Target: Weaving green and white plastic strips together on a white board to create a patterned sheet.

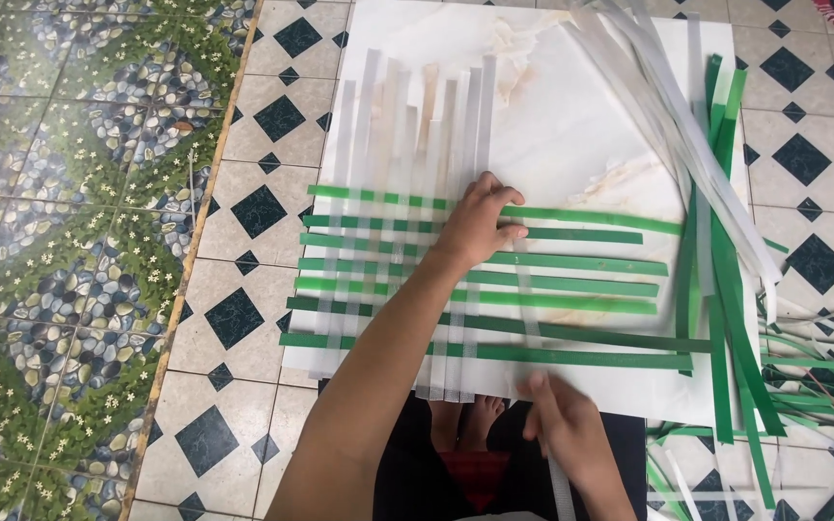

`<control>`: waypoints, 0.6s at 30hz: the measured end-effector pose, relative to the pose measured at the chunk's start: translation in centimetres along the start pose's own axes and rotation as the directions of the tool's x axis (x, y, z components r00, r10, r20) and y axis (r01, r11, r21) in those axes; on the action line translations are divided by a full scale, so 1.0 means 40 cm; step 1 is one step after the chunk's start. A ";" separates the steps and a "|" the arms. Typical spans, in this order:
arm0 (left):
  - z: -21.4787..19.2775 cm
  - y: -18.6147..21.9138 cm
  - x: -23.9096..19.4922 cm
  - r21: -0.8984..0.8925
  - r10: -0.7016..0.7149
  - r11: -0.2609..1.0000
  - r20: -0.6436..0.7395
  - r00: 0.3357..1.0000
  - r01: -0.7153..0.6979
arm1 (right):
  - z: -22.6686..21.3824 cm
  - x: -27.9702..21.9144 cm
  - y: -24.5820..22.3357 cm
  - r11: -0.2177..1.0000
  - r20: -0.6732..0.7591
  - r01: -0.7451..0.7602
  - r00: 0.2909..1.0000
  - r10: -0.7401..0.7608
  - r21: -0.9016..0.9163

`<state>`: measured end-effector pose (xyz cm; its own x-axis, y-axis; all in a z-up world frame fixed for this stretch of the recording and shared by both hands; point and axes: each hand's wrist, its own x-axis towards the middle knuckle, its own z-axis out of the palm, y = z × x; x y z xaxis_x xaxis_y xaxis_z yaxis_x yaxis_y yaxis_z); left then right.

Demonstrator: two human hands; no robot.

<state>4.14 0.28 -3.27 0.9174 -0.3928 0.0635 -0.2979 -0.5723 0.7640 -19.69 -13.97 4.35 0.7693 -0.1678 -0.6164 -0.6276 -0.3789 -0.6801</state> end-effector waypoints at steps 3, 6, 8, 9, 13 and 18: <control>0.010 -0.006 0.007 0.009 0.000 1.000 -0.066 0.998 0.001 | -0.018 -0.041 0.070 0.977 0.053 -0.082 0.994 0.094 -0.197; 0.029 -0.020 0.002 0.042 0.035 0.999 -0.137 0.990 -0.030 | -0.011 -0.067 0.171 0.975 0.027 -0.062 0.997 0.069 -0.213; 0.022 -0.017 -0.006 0.064 0.072 0.996 -0.177 0.982 -0.061 | -0.005 -0.071 0.169 0.984 -0.005 -0.014 1.000 0.013 -0.179; 0.009 -0.009 -0.012 0.010 0.063 0.998 -0.125 0.990 -0.063 | -0.005 -0.069 0.136 0.995 0.030 -0.002 1.000 0.005 -0.102; -0.106 0.055 -0.085 -0.180 0.148 0.971 -0.074 0.986 -0.159 | 0.006 -0.019 0.057 0.996 0.026 0.062 0.998 -0.064 0.062; -0.193 0.084 -0.318 0.299 0.333 0.913 -0.148 0.931 -0.279 | -0.031 -0.063 0.079 0.998 0.017 -0.057 0.998 0.056 0.031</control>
<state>-6.51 8.90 3.44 0.7939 -0.4499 0.4090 -0.6069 -0.6277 0.4876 -23.46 -15.85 4.26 0.7307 -0.1736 -0.6603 -0.6737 -0.3404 -0.6560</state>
